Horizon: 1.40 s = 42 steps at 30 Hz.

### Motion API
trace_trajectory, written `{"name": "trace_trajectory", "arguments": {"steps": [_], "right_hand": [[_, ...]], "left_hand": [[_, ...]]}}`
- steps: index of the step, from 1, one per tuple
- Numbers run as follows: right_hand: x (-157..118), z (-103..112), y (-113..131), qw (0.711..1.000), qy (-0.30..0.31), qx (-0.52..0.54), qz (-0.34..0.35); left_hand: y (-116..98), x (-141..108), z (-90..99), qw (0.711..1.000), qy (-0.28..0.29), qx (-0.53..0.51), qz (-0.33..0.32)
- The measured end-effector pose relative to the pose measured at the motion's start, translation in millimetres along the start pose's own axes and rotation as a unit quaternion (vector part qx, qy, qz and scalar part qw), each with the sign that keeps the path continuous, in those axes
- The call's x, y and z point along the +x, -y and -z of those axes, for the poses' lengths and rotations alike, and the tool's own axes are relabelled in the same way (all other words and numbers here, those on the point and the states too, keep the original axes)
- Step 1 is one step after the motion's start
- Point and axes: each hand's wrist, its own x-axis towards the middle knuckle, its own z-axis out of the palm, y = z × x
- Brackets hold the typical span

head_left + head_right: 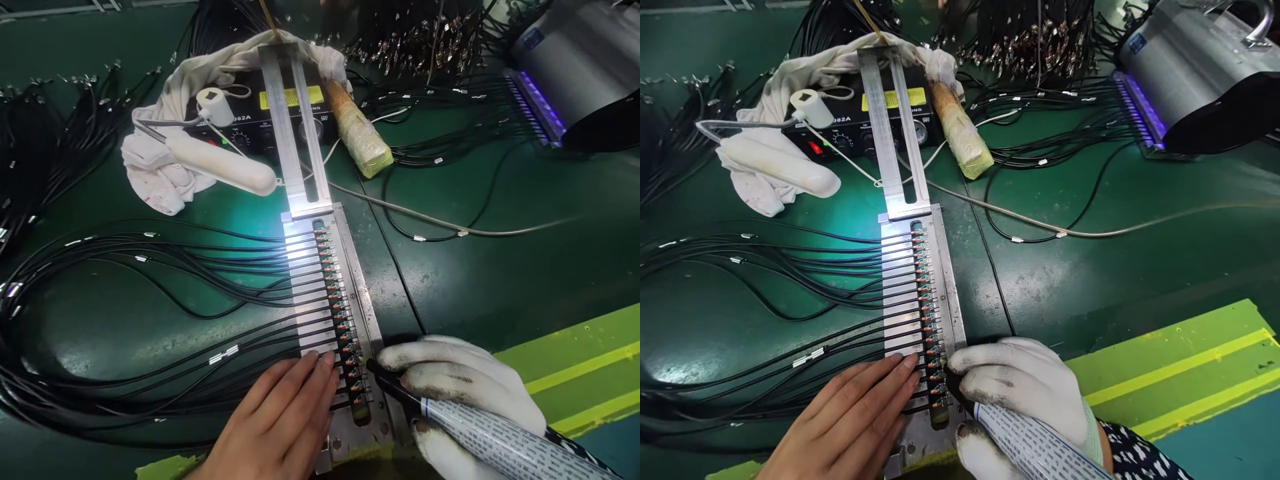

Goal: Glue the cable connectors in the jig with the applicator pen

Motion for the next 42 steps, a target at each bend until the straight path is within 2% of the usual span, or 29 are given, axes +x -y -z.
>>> {"name": "trace_trajectory", "arguments": {"steps": [3, 9, 14, 17, 21, 26, 37, 42], "right_hand": [[1.4, -0.9, 1.5, 1.000, -0.017, 0.010, -0.007], [1.3, -0.7, 0.7, 1.000, -0.004, 0.007, -0.003], [-5.8, -3.7, -3.0, 0.999, -0.008, 0.031, -0.013], [-8.4, -4.5, -4.8, 0.999, -0.009, 0.030, -0.012], [-7.8, -3.6, -5.8, 1.000, -0.001, 0.026, -0.015], [-3.3, -2.8, -3.8, 1.000, -0.004, 0.028, -0.006], [-8.8, -3.5, -5.4, 0.999, -0.005, 0.034, -0.003], [-2.0, -1.1, -1.3, 1.000, -0.008, 0.027, 0.002]], "left_hand": [[0.3, -0.7, -2.5, 1.000, -0.022, -0.002, -0.008], [1.5, 1.8, -5.1, 1.000, -0.011, -0.013, -0.001], [1.9, -2.9, -12.7, 0.997, -0.071, -0.010, -0.017], [2.3, -3.0, -11.9, 0.999, -0.040, -0.010, -0.014], [2.8, 0.5, -6.1, 0.999, -0.044, -0.018, -0.016], [2.4, 0.2, -2.9, 0.999, -0.016, -0.031, -0.011], [1.7, 5.8, -1.5, 0.999, -0.026, -0.033, -0.008], [1.5, 2.6, -5.9, 0.998, -0.038, -0.045, -0.011]]}}
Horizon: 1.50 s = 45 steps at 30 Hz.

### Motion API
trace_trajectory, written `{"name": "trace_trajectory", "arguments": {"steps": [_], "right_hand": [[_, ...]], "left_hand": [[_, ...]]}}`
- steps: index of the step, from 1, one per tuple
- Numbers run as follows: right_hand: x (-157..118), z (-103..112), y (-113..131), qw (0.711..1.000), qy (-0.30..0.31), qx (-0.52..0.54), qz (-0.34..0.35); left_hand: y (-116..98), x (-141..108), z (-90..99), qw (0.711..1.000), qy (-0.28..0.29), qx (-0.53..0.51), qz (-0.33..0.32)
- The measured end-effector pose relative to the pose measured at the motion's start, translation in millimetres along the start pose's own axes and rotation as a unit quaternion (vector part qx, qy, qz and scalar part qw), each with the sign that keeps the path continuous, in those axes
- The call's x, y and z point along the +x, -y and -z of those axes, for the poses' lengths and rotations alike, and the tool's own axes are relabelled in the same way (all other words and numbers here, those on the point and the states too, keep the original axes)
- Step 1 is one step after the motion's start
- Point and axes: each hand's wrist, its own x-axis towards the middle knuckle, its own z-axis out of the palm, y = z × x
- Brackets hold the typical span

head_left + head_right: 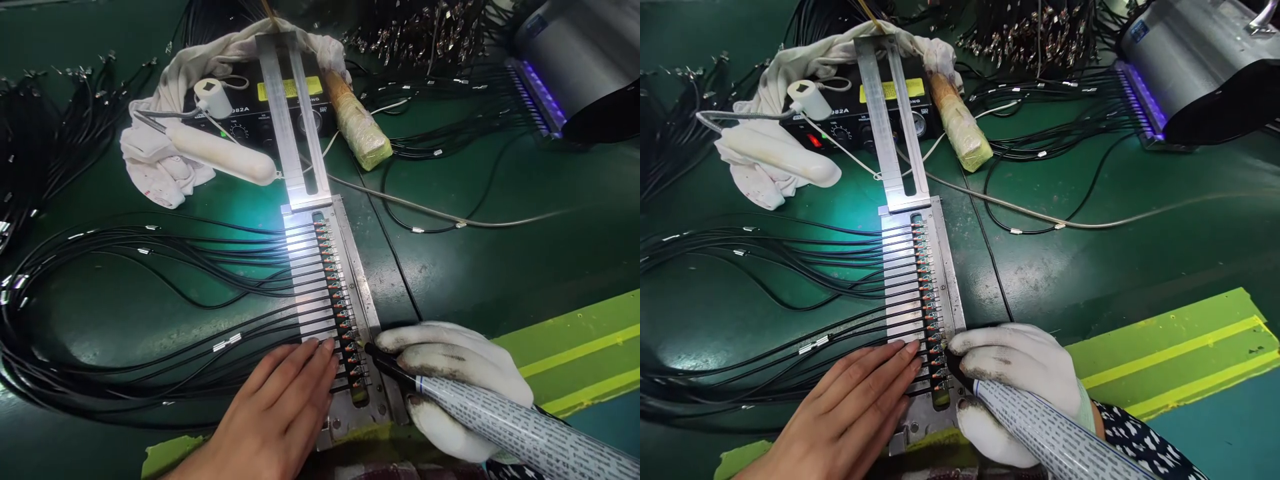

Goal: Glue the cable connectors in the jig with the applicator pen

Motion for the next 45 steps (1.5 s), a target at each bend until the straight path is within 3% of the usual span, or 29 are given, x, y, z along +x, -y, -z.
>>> {"name": "trace_trajectory", "arguments": {"steps": [45], "right_hand": [[2.7, -0.4, 0.7, 1.000, -0.007, -0.008, 0.010]], "left_hand": [[-0.4, -2.2, -0.5, 1.000, 0.018, 0.002, 0.003]]}}
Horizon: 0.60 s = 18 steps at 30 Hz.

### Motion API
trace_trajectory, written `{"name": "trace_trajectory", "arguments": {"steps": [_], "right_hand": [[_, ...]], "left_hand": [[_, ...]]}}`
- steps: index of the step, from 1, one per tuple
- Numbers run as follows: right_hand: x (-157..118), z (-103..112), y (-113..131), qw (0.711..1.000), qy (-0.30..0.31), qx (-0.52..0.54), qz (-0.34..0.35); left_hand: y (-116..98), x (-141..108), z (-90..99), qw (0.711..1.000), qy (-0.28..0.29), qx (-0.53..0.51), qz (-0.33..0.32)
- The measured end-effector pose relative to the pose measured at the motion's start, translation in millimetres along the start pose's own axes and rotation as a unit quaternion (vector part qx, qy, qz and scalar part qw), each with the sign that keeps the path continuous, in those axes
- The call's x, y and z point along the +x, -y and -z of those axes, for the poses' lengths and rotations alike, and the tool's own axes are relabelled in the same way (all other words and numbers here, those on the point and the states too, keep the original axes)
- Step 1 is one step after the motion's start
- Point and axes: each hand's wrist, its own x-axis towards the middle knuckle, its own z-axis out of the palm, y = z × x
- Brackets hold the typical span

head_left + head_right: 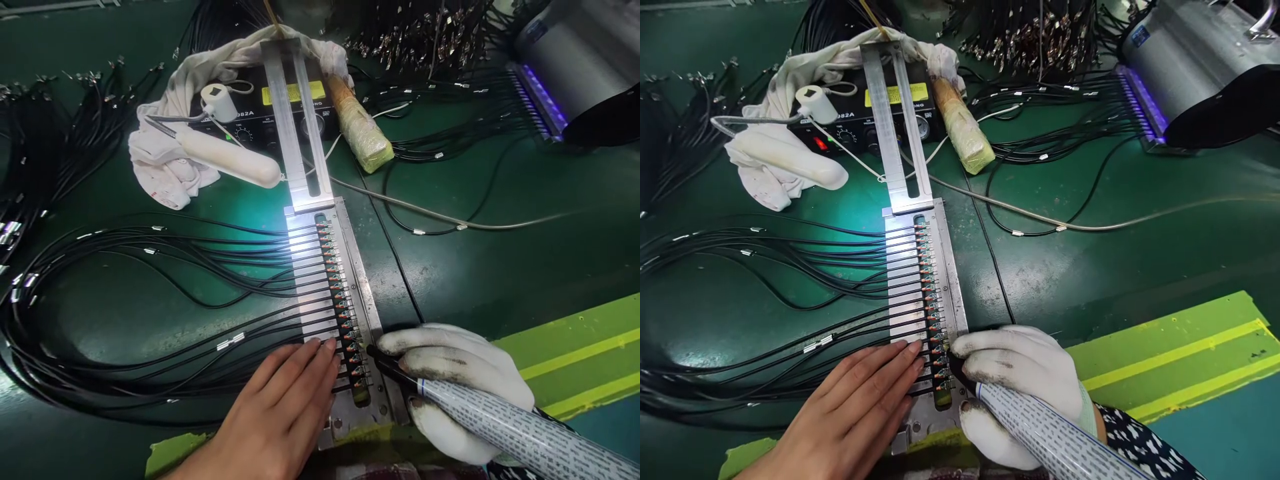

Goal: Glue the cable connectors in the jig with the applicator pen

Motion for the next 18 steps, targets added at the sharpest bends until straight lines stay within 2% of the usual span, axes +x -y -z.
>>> {"name": "trace_trajectory", "arguments": {"steps": [9, 14, 18], "right_hand": [[0.5, 0.1, -0.3, 1.000, 0.000, 0.003, 0.011], [-7.3, 4.3, 4.2, 0.999, -0.031, -0.009, 0.020], [-12.6, 6.6, 12.6, 0.999, -0.051, -0.010, 0.010]], "left_hand": [[-0.7, 2.1, 2.3, 1.000, -0.003, 0.020, -0.008], [-3.5, 0.0, 3.1, 0.999, -0.011, 0.037, -0.012], [-8.2, -2.0, 7.5, 0.998, 0.016, 0.045, -0.033]]}}
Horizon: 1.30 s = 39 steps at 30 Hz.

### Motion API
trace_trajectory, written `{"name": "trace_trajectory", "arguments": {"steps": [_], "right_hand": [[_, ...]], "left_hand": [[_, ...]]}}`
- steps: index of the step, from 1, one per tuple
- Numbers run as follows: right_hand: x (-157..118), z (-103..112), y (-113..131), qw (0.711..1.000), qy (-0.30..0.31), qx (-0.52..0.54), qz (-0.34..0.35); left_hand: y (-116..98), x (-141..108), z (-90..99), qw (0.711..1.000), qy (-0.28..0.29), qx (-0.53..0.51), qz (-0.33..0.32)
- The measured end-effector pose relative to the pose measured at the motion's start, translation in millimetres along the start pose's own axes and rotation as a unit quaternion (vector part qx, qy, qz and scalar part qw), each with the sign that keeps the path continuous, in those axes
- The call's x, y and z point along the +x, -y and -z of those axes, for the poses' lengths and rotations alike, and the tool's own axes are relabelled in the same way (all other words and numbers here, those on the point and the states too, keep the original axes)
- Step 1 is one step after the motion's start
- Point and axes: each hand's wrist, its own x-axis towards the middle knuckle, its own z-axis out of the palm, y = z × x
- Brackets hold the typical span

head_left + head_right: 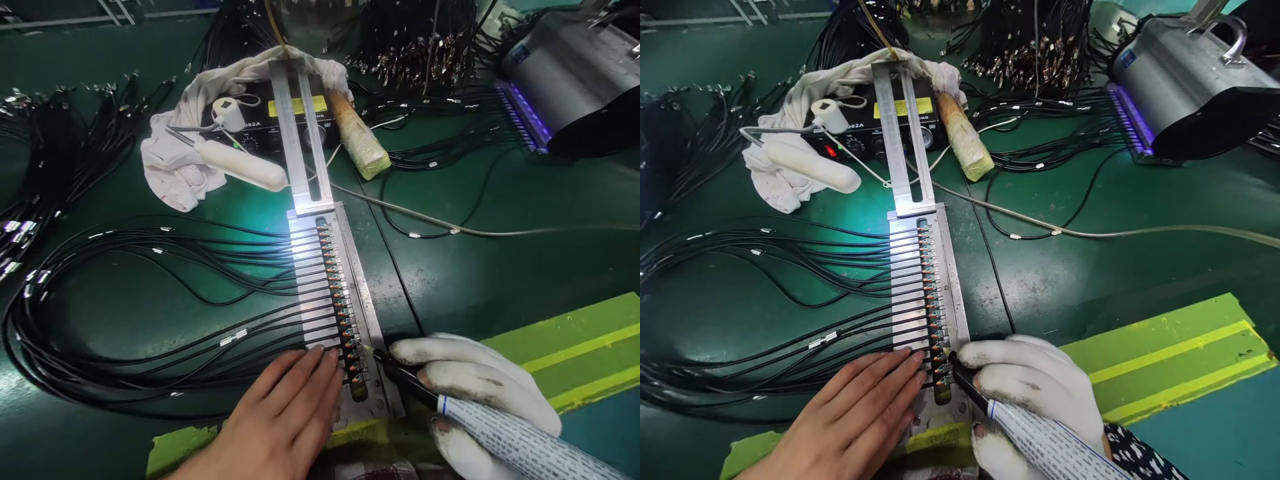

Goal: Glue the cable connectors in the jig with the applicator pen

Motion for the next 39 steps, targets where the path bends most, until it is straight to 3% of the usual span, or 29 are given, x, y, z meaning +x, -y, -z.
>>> {"name": "trace_trajectory", "arguments": {"steps": [6, 26, 36, 39], "right_hand": [[-3.4, -6.5, -0.2, 0.999, 0.045, -0.029, 0.005], [-4.5, -9.0, -4.7, 0.999, 0.040, 0.000, -0.001], [0.2, -5.1, -4.1, 0.998, 0.046, -0.037, 0.003], [1.7, -6.0, -3.4, 0.999, 0.041, -0.032, 0.007]], "left_hand": [[-1.4, -0.5, 2.1, 1.000, -0.007, 0.012, -0.005], [-0.7, -0.1, 0.5, 1.000, -0.015, 0.004, 0.007], [-0.7, 1.9, 3.0, 0.999, 0.013, 0.033, 0.000], [1.0, -0.3, -3.8, 0.999, -0.024, 0.038, -0.006]]}}
